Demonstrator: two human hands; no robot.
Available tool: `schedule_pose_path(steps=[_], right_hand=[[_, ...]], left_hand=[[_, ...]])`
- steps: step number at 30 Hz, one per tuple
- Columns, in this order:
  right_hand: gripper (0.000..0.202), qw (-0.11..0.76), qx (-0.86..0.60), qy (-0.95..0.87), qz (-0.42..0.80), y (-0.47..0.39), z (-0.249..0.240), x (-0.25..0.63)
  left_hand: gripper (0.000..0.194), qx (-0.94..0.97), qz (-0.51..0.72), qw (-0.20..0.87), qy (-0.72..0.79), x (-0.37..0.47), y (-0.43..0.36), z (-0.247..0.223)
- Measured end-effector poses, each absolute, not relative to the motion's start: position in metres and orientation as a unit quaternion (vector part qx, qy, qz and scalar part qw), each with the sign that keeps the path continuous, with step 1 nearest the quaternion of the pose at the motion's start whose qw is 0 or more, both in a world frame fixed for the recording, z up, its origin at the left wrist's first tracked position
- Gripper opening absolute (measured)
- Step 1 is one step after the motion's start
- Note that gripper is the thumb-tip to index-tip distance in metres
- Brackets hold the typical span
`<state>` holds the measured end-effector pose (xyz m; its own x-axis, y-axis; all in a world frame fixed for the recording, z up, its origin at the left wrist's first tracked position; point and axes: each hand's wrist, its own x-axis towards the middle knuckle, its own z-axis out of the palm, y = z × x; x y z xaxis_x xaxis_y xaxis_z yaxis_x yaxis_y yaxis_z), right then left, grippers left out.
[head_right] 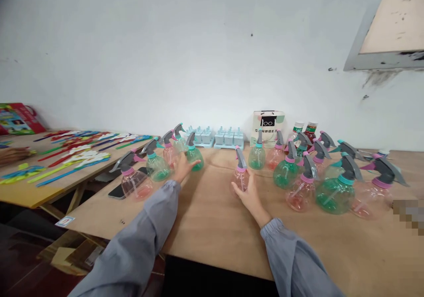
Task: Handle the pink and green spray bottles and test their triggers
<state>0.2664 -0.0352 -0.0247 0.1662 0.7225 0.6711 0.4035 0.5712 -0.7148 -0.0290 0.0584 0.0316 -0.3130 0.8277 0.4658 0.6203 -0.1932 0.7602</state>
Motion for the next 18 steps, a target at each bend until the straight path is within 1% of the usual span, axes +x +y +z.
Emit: schedule_pose_path(steps=[4,8,14,18], right_hand=[[0.071,0.614,-0.45,-0.633,0.14,-0.042,-0.024,0.263],[0.068,0.609,-0.445,-0.639,0.15,-0.049,-0.025,0.257],[0.063,0.597,-0.427,-0.65,0.197,-0.056,-0.024,0.246],[0.062,0.595,-0.423,-0.656,0.19,-0.059,-0.022,0.246]], left_hand=[[0.072,0.577,0.512,0.089,0.63,-0.027,0.109,0.037],[0.075,0.561,0.523,0.089,0.636,-0.023,0.139,0.035],[0.078,0.552,0.534,0.105,0.632,-0.02,0.162,0.038],[0.083,0.537,0.551,0.108,0.629,-0.015,0.161,0.045]])
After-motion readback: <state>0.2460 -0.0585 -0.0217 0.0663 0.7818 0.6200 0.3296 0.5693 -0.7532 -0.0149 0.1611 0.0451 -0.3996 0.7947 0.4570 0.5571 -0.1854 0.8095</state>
